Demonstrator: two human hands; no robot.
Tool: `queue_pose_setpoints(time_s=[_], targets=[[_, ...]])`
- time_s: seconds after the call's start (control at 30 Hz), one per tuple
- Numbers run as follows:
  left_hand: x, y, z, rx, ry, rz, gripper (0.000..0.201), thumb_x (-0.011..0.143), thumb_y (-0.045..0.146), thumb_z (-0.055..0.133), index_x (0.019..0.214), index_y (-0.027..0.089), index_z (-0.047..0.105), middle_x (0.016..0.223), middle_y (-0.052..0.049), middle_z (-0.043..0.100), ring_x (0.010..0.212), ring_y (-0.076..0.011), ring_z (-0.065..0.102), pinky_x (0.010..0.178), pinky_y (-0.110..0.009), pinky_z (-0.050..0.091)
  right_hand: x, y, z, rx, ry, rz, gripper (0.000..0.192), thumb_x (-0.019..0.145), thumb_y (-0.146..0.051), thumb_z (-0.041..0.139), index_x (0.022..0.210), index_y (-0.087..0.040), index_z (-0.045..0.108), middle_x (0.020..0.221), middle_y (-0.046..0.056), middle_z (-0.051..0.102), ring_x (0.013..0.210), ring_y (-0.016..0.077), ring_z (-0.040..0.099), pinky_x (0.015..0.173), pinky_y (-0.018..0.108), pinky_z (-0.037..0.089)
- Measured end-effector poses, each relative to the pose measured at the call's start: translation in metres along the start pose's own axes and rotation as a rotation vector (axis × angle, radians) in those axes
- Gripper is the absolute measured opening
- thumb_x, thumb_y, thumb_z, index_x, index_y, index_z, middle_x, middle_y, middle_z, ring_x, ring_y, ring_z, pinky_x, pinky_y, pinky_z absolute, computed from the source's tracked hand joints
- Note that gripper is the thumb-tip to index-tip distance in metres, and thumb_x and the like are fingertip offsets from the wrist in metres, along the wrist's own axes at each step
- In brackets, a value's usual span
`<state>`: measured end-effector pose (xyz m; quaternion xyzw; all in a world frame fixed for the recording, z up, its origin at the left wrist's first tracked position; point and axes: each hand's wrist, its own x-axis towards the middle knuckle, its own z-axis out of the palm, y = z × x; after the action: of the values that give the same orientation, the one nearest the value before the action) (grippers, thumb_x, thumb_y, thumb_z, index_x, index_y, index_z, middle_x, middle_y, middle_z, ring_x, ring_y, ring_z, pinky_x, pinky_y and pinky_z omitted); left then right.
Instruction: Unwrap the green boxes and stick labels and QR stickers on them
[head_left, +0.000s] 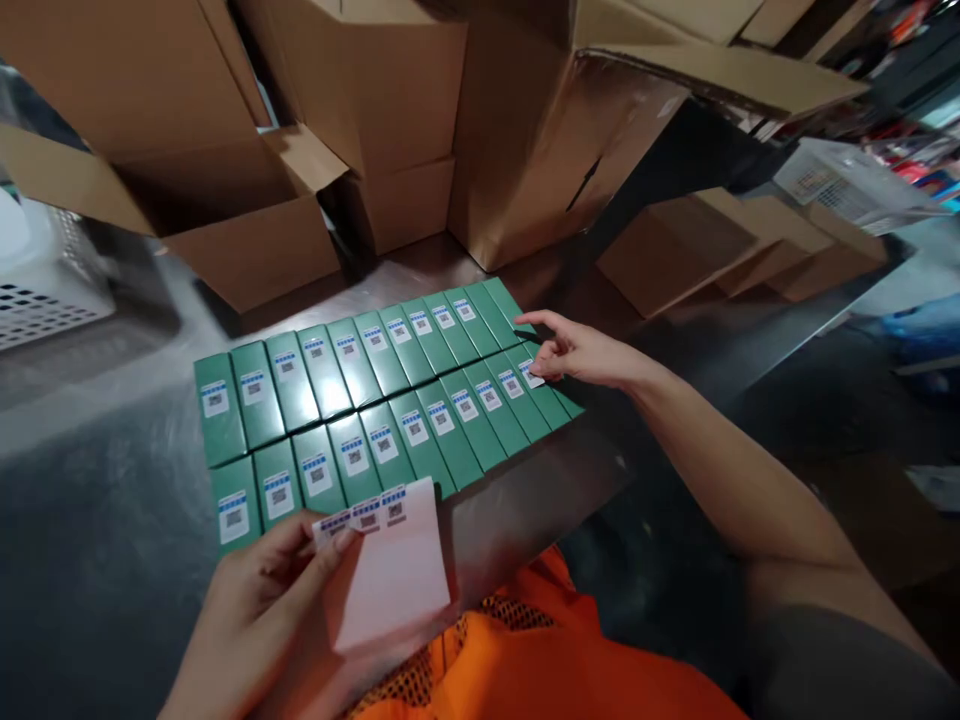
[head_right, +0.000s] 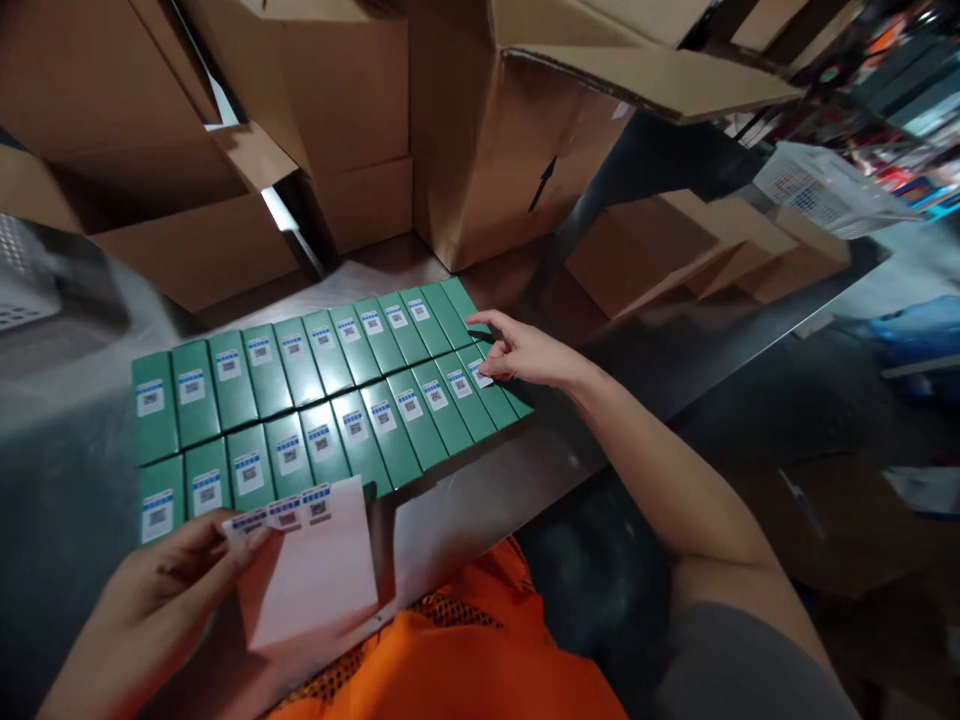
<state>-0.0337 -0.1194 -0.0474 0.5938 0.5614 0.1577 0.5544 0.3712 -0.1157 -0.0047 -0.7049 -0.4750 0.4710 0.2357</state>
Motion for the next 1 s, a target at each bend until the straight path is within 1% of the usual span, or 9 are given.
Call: queue_pose_setpoints(time_s=[0.1,0.27,0.37,0.47,0.57,0.7,0.8,0.9,1.0], targets=[[0.003,-0.006,-0.004,0.009,-0.105,-0.031,0.042,0.076,0.06,0.068,0.075,0.018,0.066,0.071,-0.004,0.068,0.063,-0.0173,0.059,0.051,-0.02,0.044,0.002,-0.004,0.0,-0.167,0.055,0.027,0.064,0.074,-0.018,0.07,0.132,-0.026,0.046,0.067,-0.005,0.061,0.065,0.0157,0.059,0.06,0.026,0.046],[0.002,0.001,-0.001,-0.042,-0.071,0.003,0.039,0.078,0.055,0.068,0.068,0.018,0.061,0.066,-0.002,0.063,0.061,-0.0153,0.055,0.052,-0.02,0.041,0.002,-0.016,-0.002,-0.759,0.326,0.103,0.066,0.06,-0.04,0.087,0.115,-0.022,0.054,0.077,0.001,0.063,0.074,0.0245,0.061,0.063,0.032,0.043],[0.001,0.01,0.001,-0.053,-0.073,0.042,0.04,0.081,0.054,0.064,0.067,0.017,0.06,0.061,-0.001,0.057,0.059,-0.0139,0.051,0.051,-0.02,0.038,-0.005,-0.025,0.02,-0.767,0.442,-0.077,0.058,0.059,-0.046,0.088,0.103,-0.021,0.061,0.084,0.004,0.061,0.074,0.0237,0.059,0.063,0.034,0.043],[0.003,0.016,0.002,-0.047,-0.078,0.035,0.04,0.082,0.054,0.062,0.07,0.016,0.061,0.062,-0.002,0.057,0.06,-0.0141,0.051,0.052,-0.021,0.038,-0.017,-0.038,0.069,-0.378,0.195,-0.409,0.038,0.075,-0.046,0.079,0.101,-0.022,0.067,0.09,0.004,0.061,0.076,0.0192,0.059,0.068,0.031,0.048],[0.003,0.016,0.002,-0.072,-0.083,0.02,0.042,0.082,0.056,0.062,0.071,0.015,0.062,0.063,-0.002,0.057,0.06,-0.0143,0.051,0.053,-0.021,0.039,-0.029,-0.05,0.122,-0.205,-0.051,-0.596,0.023,0.083,-0.034,0.075,0.103,-0.023,0.069,0.098,0.004,0.062,0.089,0.0188,0.06,0.079,0.031,0.05],[0.003,0.01,0.001,-0.112,-0.081,0.019,0.043,0.08,0.058,0.064,0.071,0.016,0.061,0.064,-0.001,0.057,0.06,-0.0135,0.049,0.053,-0.02,0.038,-0.033,-0.056,0.153,-0.126,-0.1,-0.818,0.009,0.093,-0.017,0.061,0.088,-0.021,0.067,0.092,0.003,0.064,0.094,0.0175,0.059,0.091,0.036,0.046],[0.003,0.002,0.001,-0.132,-0.107,-0.007,0.043,0.078,0.059,0.066,0.07,0.017,0.062,0.064,-0.001,0.057,0.059,-0.0136,0.049,0.051,-0.02,0.038,-0.03,-0.057,0.132,0.097,-0.089,-0.851,0.008,0.095,-0.025,0.059,0.088,-0.023,0.062,0.099,0.003,0.064,0.096,0.0174,0.06,0.088,0.036,0.048],[0.002,-0.002,0.002,-0.155,-0.153,-0.035,0.043,0.077,0.06,0.067,0.07,0.017,0.062,0.062,-0.001,0.057,0.058,-0.0144,0.05,0.049,-0.02,0.038,-0.01,-0.058,0.083,0.278,0.2,-0.766,0.012,0.093,-0.032,0.062,0.089,-0.024,0.055,0.093,0.002,0.062,0.089,0.0171,0.061,0.079,0.032,0.05],[0.002,-0.001,0.003,-0.181,-0.137,-0.031,0.044,0.078,0.06,0.066,0.068,0.018,0.06,0.06,0.0,0.053,0.055,-0.0131,0.047,0.047,-0.019,0.035,0.031,-0.055,0.028,0.119,0.433,-0.614,0.013,0.088,-0.026,0.067,0.089,-0.023,0.054,0.079,-0.002,0.057,0.074,0.0142,0.056,0.072,0.028,0.046]])
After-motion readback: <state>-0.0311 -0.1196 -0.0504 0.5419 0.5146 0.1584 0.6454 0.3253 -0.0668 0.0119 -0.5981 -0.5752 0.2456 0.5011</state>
